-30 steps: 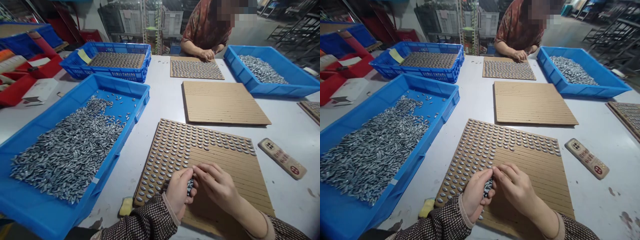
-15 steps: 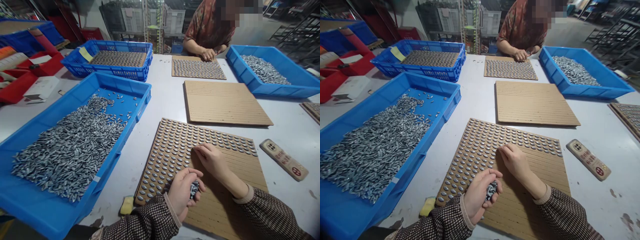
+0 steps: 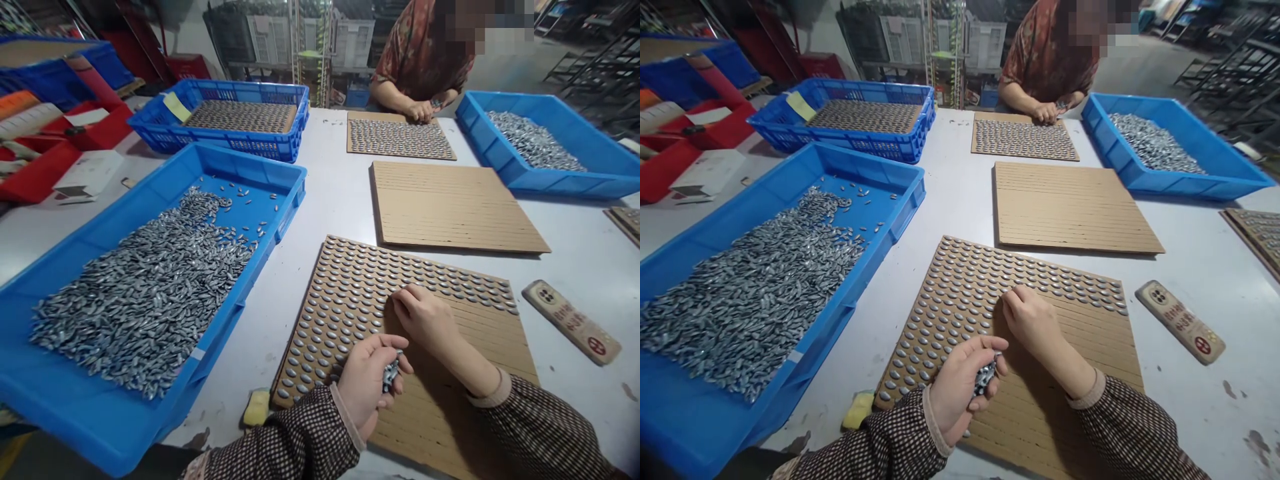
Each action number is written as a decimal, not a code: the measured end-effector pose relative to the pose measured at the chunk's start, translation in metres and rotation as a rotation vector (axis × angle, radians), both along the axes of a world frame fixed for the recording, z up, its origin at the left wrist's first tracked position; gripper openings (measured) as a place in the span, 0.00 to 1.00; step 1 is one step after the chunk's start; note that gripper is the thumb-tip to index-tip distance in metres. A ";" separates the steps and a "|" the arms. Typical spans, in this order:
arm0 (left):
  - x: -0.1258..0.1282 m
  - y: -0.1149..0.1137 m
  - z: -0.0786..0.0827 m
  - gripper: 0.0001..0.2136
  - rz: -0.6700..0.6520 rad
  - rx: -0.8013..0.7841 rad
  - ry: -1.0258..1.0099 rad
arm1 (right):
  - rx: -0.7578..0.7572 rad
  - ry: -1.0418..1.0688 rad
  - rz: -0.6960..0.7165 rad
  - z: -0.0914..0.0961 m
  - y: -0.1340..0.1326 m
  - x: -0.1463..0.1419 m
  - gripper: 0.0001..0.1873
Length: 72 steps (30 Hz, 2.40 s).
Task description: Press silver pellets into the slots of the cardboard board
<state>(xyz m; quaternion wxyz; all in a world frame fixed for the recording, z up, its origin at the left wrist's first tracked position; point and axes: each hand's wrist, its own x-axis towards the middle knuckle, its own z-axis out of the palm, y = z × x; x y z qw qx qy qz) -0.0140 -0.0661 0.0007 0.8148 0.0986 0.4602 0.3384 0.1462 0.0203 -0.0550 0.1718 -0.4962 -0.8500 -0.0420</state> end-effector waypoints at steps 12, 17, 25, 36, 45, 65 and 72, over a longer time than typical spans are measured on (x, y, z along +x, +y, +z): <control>0.000 -0.001 -0.004 0.13 0.041 0.095 0.031 | -0.684 0.728 0.042 0.048 -0.049 0.013 0.09; 0.001 0.000 -0.005 0.13 0.069 0.119 0.050 | -0.777 0.862 0.021 0.052 -0.070 0.005 0.09; -0.001 0.001 0.003 0.15 -0.054 0.131 0.082 | -1.240 1.086 0.174 0.055 -0.060 0.010 0.13; 0.000 0.000 -0.007 0.15 -0.093 0.082 0.081 | -1.039 1.129 -0.008 0.049 -0.063 0.009 0.11; 0.000 0.002 -0.009 0.15 -0.082 0.077 0.066 | -0.747 0.696 0.204 0.062 -0.066 0.022 0.08; 0.001 -0.001 -0.007 0.13 -0.082 0.049 0.018 | 0.009 -0.036 0.076 -0.001 -0.010 0.034 0.11; -0.001 0.003 -0.006 0.13 0.001 -0.003 -0.027 | -0.071 0.076 0.081 0.009 -0.011 0.032 0.11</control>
